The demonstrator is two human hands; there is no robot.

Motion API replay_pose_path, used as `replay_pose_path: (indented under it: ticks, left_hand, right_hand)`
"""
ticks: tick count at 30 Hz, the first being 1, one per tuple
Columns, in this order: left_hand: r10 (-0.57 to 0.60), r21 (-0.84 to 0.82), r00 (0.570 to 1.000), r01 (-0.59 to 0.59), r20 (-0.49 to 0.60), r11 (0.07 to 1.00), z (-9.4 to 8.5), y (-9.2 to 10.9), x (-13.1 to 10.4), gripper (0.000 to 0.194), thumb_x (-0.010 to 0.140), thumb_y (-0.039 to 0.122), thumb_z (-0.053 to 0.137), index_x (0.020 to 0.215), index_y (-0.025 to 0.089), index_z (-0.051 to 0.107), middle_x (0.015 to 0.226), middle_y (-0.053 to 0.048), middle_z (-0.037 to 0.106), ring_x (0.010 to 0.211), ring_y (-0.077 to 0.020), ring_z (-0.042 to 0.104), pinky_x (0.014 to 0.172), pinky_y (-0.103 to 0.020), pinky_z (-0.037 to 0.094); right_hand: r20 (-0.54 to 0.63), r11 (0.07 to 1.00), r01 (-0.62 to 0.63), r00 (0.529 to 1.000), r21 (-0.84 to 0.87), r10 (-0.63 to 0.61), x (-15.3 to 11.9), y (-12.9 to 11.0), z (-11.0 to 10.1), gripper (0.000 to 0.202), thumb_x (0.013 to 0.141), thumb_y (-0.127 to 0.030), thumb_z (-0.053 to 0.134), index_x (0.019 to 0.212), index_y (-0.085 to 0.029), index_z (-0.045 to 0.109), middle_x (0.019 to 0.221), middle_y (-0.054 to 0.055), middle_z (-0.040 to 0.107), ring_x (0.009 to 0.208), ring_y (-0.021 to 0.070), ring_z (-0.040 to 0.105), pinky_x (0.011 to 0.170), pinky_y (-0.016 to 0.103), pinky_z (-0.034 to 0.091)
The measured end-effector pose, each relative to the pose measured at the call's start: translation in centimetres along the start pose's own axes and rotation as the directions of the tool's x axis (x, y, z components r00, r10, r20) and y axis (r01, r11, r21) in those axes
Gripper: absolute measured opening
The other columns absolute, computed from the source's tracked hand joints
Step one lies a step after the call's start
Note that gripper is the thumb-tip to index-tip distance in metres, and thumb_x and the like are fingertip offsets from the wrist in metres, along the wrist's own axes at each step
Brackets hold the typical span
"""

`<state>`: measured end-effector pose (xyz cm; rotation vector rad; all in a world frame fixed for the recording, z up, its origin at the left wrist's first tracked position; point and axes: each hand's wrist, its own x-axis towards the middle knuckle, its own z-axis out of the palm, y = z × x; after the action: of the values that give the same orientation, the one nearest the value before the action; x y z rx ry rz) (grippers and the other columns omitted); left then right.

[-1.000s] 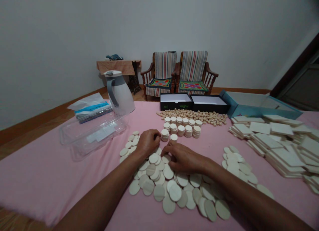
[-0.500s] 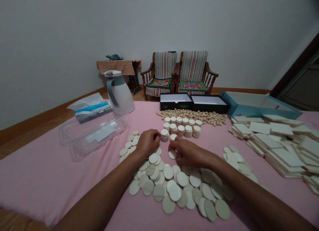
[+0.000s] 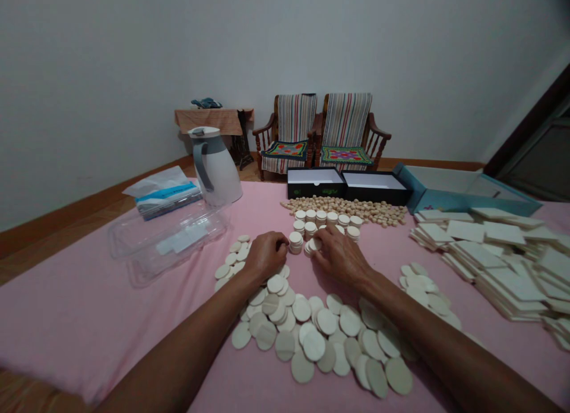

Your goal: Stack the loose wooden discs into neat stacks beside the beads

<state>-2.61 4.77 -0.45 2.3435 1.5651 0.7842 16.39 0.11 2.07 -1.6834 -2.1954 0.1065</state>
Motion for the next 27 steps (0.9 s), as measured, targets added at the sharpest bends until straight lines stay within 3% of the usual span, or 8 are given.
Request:
replay_pose_path:
  ticks: [5,12,19,27]
  left_hand:
    - [-0.022,-0.004,1.000,0.022,0.021,1.000,-0.1,0.1,0.0,0.023,0.075,0.015,0.052,0.085,0.019,0.072,0.085,-0.004,0.072,0.078,-0.0170,0.064,0.070,-0.024,0.045]
    - [-0.010,-0.008,1.000,0.010,0.011,1.000,0.0,-0.1,-0.1,0.023,0.075,0.014,0.052,0.085,0.019,0.072,0.086,-0.004,0.072,0.077,-0.0166,0.064,0.071,-0.024,0.045]
    - [0.004,-0.011,1.000,-0.003,0.012,1.000,0.0,-0.1,-0.1,0.024,0.074,0.012,0.050,0.083,0.018,0.072,0.086,-0.004,0.072,0.078,-0.0167,0.064,0.072,-0.025,0.045]
    - [0.000,-0.019,1.000,0.000,0.001,1.000,0.1,-0.2,0.0,0.024,0.074,0.013,0.051,0.083,0.018,0.072,0.086,-0.004,0.072,0.078,-0.0172,0.064,0.072,-0.026,0.046]
  right_hand:
    - [0.007,1.000,0.008,1.000,0.018,-0.008,-0.1,-0.4,0.4,0.018,0.083,-0.020,0.049,0.100,-0.018,0.055,0.101,0.009,0.053,0.084,0.0186,0.053,0.066,0.028,0.034]
    - [-0.009,0.996,-0.029,1.000,-0.083,0.028,-0.1,-0.5,-0.4,0.016,0.084,-0.019,0.046,0.094,-0.018,0.059,0.098,0.009,0.057,0.080,0.0193,0.055,0.060,0.028,0.033]
    - [0.140,0.988,-0.084,0.985,-0.133,0.103,-0.3,-0.3,-0.1,0.020,0.083,-0.019,0.045,0.090,-0.018,0.063,0.088,0.010,0.065,0.073,0.0212,0.058,0.054,0.029,0.028]
    - [0.118,0.990,-0.082,0.988,-0.117,0.095,-0.4,-0.2,0.5,0.018,0.082,-0.017,0.045,0.089,-0.017,0.061,0.088,0.012,0.067,0.074,0.0215,0.058,0.055,0.030,0.027]
